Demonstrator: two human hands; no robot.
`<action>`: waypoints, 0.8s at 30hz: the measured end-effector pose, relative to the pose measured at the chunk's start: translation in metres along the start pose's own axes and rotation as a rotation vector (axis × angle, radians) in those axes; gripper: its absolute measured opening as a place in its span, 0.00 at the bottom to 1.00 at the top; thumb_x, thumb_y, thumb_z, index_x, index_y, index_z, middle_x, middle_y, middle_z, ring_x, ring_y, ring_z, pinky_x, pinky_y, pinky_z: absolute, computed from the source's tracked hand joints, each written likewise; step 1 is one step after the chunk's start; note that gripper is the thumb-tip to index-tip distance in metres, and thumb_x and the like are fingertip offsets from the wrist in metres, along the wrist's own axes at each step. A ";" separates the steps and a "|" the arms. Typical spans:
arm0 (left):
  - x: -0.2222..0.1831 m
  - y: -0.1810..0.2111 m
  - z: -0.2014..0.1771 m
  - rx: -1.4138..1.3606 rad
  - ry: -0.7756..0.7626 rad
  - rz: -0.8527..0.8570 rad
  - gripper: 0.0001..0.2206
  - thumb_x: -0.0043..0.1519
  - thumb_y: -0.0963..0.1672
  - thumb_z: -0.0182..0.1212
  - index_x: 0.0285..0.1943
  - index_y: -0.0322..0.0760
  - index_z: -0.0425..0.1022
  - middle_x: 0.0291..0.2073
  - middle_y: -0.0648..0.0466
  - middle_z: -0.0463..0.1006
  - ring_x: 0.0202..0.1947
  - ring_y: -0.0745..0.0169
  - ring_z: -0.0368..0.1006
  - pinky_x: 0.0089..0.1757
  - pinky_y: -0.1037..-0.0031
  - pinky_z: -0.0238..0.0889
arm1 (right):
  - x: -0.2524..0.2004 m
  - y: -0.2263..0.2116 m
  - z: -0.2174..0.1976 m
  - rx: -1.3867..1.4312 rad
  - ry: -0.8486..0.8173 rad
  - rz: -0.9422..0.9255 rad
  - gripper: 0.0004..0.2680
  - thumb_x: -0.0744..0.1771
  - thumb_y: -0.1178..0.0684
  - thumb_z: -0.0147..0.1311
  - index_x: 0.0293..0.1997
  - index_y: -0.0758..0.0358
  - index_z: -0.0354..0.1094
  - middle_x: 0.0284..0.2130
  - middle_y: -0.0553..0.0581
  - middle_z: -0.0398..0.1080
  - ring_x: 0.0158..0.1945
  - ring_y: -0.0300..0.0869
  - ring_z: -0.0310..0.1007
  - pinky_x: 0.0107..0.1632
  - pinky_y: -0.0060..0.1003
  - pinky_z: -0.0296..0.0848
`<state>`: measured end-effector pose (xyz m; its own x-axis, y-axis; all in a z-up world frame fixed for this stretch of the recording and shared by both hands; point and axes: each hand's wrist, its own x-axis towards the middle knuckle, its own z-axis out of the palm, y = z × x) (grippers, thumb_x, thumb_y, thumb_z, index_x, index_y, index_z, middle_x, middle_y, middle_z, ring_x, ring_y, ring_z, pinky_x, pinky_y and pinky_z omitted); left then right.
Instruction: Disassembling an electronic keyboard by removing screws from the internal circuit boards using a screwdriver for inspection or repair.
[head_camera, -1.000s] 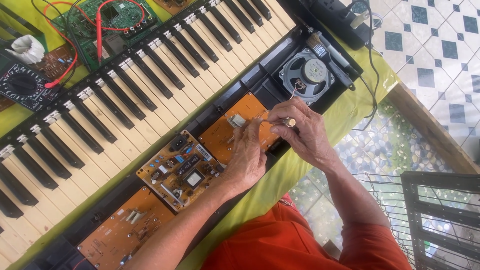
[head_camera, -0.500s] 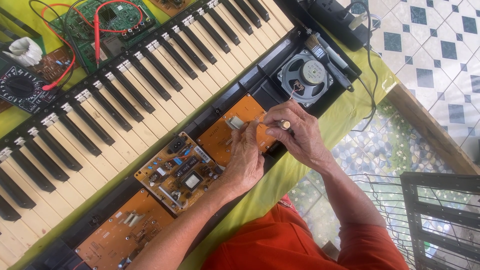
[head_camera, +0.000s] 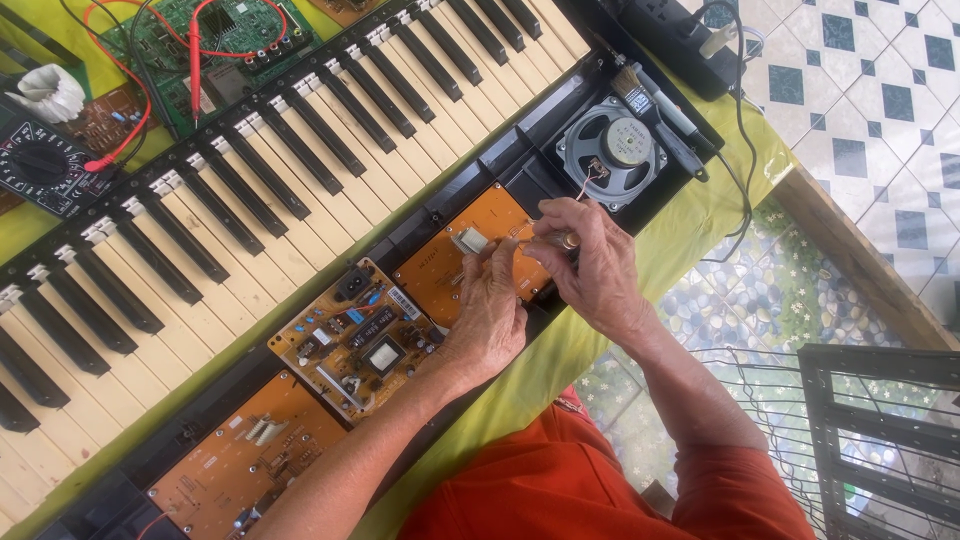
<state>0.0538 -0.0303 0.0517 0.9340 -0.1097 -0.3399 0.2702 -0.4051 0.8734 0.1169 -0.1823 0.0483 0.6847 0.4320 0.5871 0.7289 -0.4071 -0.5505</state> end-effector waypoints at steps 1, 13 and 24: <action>0.000 0.001 0.000 -0.001 0.001 -0.001 0.34 0.60 0.37 0.62 0.73 0.41 0.48 0.65 0.31 0.51 0.67 0.26 0.58 0.59 0.51 0.68 | 0.001 -0.002 0.000 0.001 -0.001 -0.001 0.12 0.67 0.54 0.64 0.53 0.67 0.67 0.34 0.59 0.74 0.35 0.52 0.74 0.37 0.43 0.73; -0.001 0.004 -0.003 -0.015 -0.027 -0.022 0.33 0.61 0.38 0.61 0.73 0.42 0.48 0.65 0.32 0.51 0.68 0.26 0.57 0.60 0.51 0.66 | 0.011 -0.003 0.000 -0.189 -0.041 -0.006 0.15 0.68 0.57 0.62 0.56 0.66 0.60 0.31 0.60 0.72 0.29 0.54 0.73 0.33 0.44 0.75; -0.004 0.008 -0.006 -0.030 -0.047 -0.045 0.31 0.62 0.40 0.60 0.73 0.43 0.48 0.65 0.33 0.51 0.68 0.26 0.56 0.61 0.51 0.65 | 0.020 -0.024 -0.005 -0.195 -0.005 -0.208 0.07 0.70 0.55 0.57 0.52 0.63 0.75 0.27 0.55 0.64 0.29 0.48 0.70 0.35 0.38 0.74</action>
<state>0.0541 -0.0276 0.0620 0.9089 -0.1346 -0.3948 0.3195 -0.3837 0.8664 0.1136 -0.1677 0.0763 0.5212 0.5263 0.6718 0.8398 -0.4562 -0.2941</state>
